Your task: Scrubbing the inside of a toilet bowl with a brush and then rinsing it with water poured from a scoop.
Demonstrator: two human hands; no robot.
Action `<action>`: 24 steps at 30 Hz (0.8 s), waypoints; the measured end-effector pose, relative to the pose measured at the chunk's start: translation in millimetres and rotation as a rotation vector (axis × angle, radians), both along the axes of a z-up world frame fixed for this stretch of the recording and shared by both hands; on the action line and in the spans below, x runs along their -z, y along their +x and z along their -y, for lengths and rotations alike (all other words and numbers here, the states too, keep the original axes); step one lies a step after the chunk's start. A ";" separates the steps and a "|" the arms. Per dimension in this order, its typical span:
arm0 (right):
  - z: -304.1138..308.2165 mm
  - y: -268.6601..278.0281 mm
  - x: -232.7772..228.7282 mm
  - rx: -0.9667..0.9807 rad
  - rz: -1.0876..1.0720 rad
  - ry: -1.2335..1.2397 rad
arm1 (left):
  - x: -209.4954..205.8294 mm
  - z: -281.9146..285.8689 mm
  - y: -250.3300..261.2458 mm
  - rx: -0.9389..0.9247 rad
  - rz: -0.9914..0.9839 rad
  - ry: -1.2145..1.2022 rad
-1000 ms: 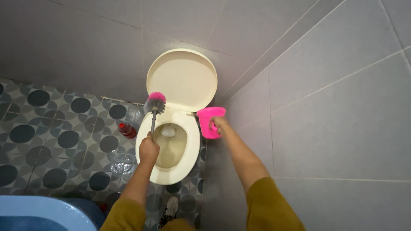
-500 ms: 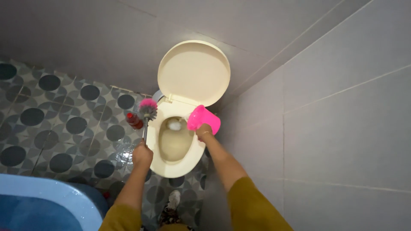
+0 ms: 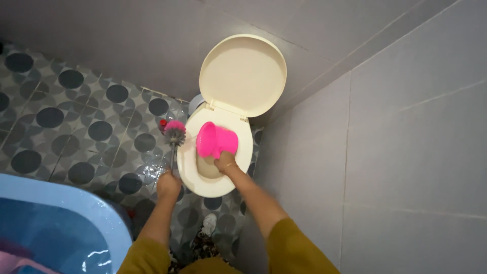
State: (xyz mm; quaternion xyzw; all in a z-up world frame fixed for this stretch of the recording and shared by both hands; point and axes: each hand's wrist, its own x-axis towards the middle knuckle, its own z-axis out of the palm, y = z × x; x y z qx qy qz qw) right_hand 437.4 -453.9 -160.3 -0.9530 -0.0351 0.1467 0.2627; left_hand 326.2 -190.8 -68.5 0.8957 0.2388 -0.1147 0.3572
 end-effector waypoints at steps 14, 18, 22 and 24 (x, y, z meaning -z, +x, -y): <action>17.8 -125.0 -35.6 0.057 -0.277 -0.194 | -11.6 -4.3 -45.3 0.022 -0.142 -0.046; 55.8 -140.0 -26.1 -0.139 -0.236 -0.368 | -30.9 1.7 -44.7 0.079 -0.142 -0.043; 76.2 -128.9 -43.0 -0.114 -0.284 -0.463 | -15.7 11.6 -46.5 0.101 -0.087 -0.049; 88.8 -118.1 -38.6 0.061 -0.291 -0.431 | 8.5 16.6 -43.6 0.095 -0.053 -0.037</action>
